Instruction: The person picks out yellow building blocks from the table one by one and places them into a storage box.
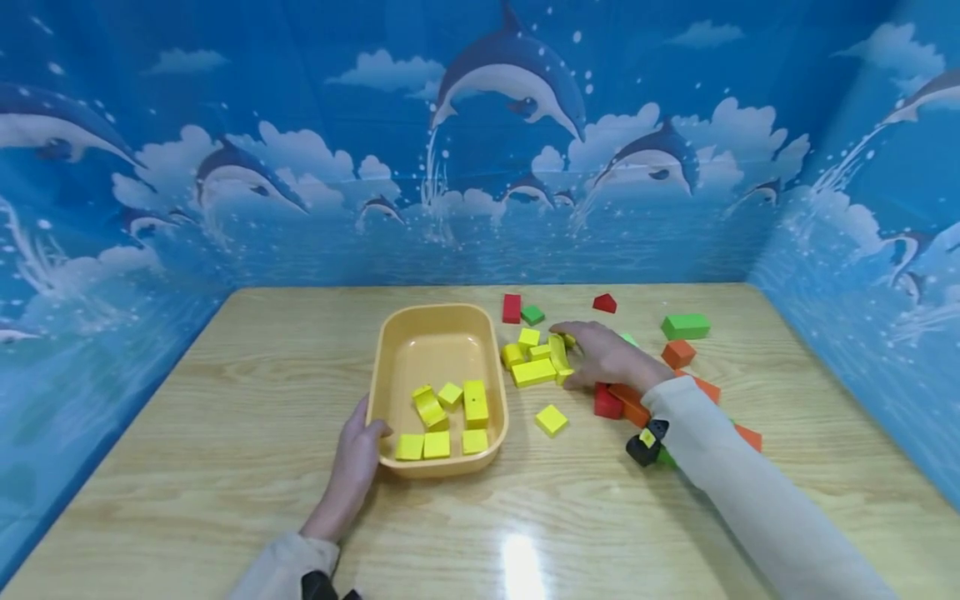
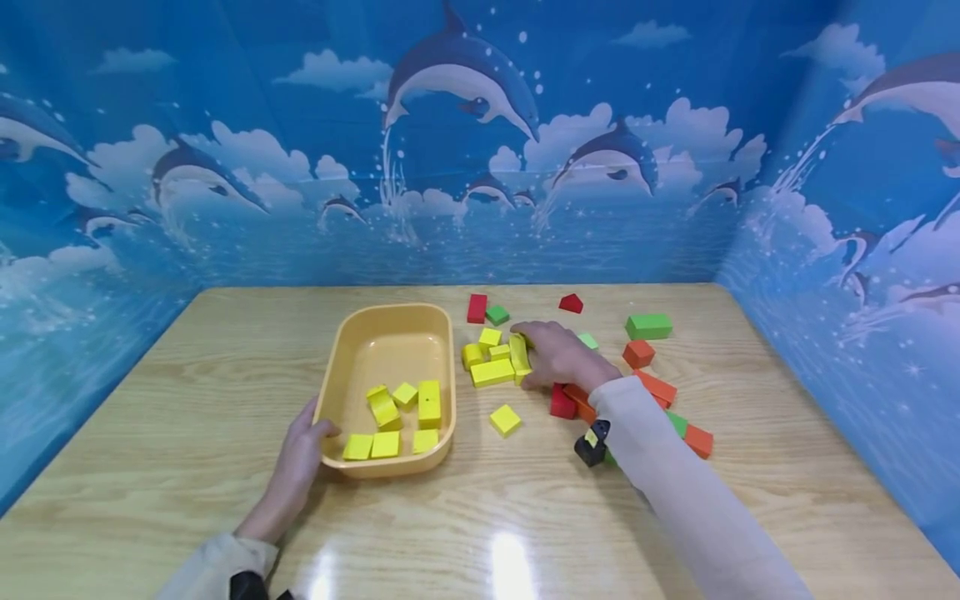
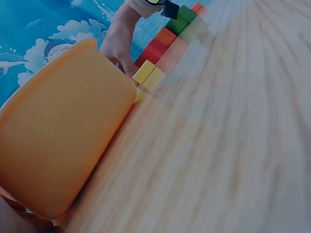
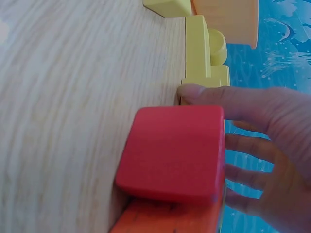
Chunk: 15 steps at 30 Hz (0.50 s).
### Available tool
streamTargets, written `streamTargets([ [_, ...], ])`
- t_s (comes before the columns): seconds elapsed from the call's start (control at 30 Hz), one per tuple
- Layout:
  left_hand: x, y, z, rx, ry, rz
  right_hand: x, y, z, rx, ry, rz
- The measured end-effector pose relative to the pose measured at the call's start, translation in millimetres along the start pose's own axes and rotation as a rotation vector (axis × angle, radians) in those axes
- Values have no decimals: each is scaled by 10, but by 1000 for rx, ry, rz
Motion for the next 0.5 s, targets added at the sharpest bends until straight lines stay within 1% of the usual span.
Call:
streamTargets([
  [0.17,2,8,15,-9,-2,-6,10,-26,-21,20,-27,35],
  [0.23,6,9,23,-7,4,-3,19,-70,-50,27,-61,72],
  [0.3,9,11,27,0,10,-1,33,-141,-101,14,-90,126],
  [0.4,10,10,28,8,15,4,48,-254,-243,-27,-137,199],
  [0.5,9,4,25,19,11,11,47,-312,-482,-75,-188,230],
])
Point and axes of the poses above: each hand's wrist, its own x-axis away from the middle knuckle, its own y-axis out of the palm, z = x × y, the point moved 7 cm from there along -x, towards the middle knuckle, and after that the axes turned 8 degrees about -x, right-handed, at the moved point
